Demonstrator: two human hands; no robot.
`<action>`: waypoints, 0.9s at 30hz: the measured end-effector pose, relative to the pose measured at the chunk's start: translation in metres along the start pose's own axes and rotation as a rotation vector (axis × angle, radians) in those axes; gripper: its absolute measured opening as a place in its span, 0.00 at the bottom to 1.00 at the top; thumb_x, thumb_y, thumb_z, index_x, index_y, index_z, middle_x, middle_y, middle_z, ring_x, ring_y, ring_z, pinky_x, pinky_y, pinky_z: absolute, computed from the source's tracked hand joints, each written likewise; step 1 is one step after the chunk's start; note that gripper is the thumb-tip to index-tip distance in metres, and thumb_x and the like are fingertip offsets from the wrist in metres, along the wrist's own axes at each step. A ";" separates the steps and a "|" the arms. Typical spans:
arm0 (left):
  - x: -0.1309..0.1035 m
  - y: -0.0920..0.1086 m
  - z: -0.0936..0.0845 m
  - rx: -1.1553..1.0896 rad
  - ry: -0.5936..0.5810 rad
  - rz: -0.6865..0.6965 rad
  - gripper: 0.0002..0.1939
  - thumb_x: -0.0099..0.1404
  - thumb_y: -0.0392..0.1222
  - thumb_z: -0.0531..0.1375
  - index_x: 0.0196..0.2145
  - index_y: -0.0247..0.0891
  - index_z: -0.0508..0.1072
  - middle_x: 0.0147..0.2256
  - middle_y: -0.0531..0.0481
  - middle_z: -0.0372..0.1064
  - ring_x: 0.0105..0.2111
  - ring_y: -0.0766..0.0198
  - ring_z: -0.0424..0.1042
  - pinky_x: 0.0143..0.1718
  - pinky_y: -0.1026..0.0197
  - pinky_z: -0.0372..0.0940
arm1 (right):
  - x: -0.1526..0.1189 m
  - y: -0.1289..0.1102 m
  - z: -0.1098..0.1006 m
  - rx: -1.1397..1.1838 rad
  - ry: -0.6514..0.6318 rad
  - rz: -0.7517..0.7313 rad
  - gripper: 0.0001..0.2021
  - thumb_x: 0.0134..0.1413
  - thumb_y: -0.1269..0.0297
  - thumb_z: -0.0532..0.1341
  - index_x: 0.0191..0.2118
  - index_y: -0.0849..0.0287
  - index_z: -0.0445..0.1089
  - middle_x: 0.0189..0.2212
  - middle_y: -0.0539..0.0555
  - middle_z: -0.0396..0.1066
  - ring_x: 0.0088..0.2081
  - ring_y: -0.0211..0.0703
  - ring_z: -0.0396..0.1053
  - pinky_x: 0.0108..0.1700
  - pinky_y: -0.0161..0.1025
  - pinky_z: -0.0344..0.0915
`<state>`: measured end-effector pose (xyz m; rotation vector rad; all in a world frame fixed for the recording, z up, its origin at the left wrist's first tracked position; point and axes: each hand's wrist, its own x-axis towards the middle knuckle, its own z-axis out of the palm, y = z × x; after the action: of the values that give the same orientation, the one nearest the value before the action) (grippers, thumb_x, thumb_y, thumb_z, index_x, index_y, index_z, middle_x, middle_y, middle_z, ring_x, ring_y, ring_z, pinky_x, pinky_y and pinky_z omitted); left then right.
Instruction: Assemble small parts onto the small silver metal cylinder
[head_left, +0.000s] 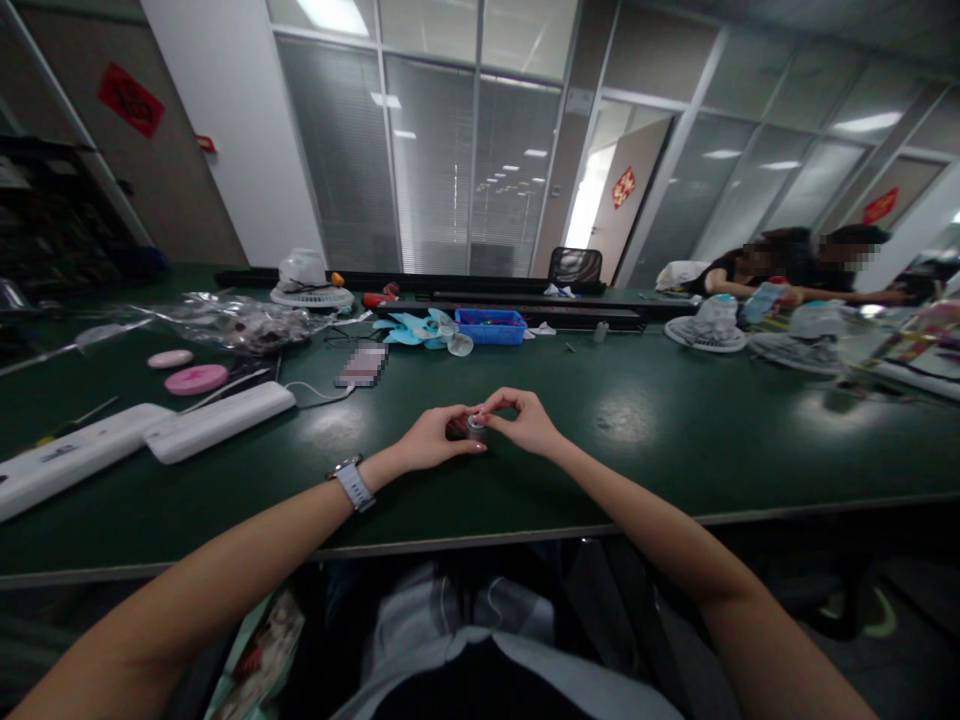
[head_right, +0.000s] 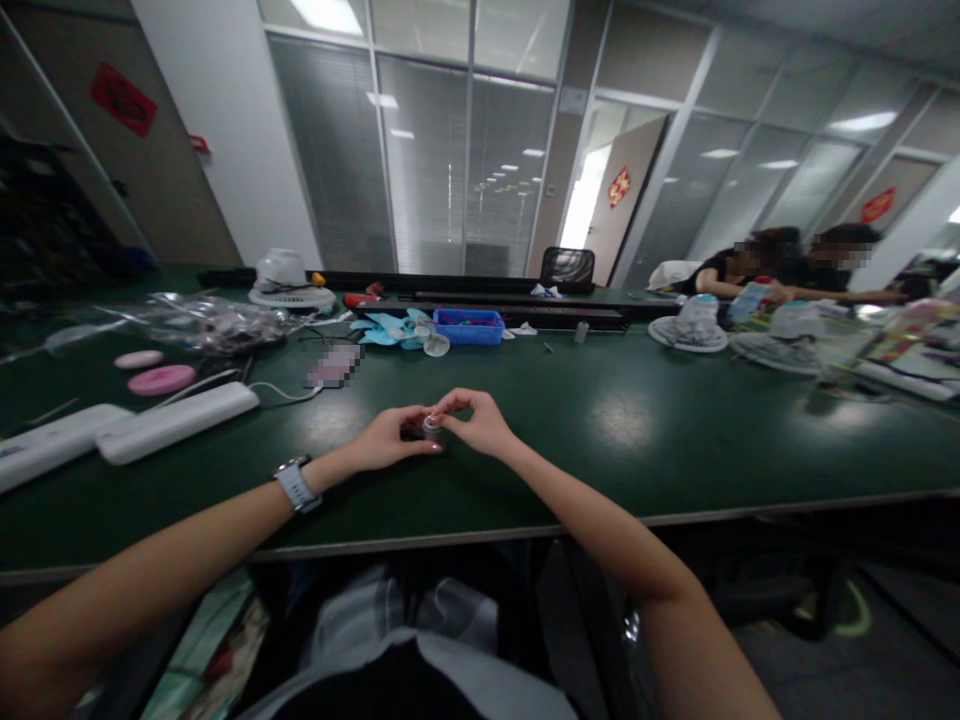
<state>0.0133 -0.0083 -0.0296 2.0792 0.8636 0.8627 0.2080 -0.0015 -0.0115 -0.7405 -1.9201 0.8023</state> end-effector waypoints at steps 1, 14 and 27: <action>0.000 0.000 0.000 0.008 0.003 0.000 0.26 0.53 0.49 0.66 0.48 0.36 0.69 0.38 0.46 0.74 0.37 0.60 0.73 0.42 0.58 0.67 | 0.000 -0.001 0.001 -0.003 0.000 0.004 0.11 0.46 0.57 0.66 0.32 0.60 0.71 0.32 0.54 0.76 0.37 0.44 0.74 0.44 0.43 0.69; 0.001 0.001 -0.001 0.076 0.016 -0.003 0.24 0.53 0.49 0.66 0.46 0.37 0.71 0.38 0.47 0.74 0.37 0.60 0.72 0.42 0.58 0.66 | -0.002 0.001 -0.001 -0.010 0.174 0.035 0.18 0.47 0.54 0.65 0.41 0.57 0.63 0.25 0.49 0.74 0.29 0.41 0.74 0.38 0.40 0.68; 0.000 -0.001 0.000 0.114 0.034 0.006 0.23 0.54 0.49 0.65 0.47 0.38 0.70 0.40 0.47 0.72 0.38 0.61 0.71 0.42 0.58 0.65 | 0.003 0.006 -0.001 0.079 0.255 0.032 0.16 0.44 0.57 0.67 0.36 0.58 0.64 0.33 0.56 0.77 0.37 0.46 0.76 0.41 0.42 0.70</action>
<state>0.0131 -0.0074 -0.0299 2.1715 0.9447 0.8722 0.2084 0.0049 -0.0142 -0.7872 -1.6439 0.7607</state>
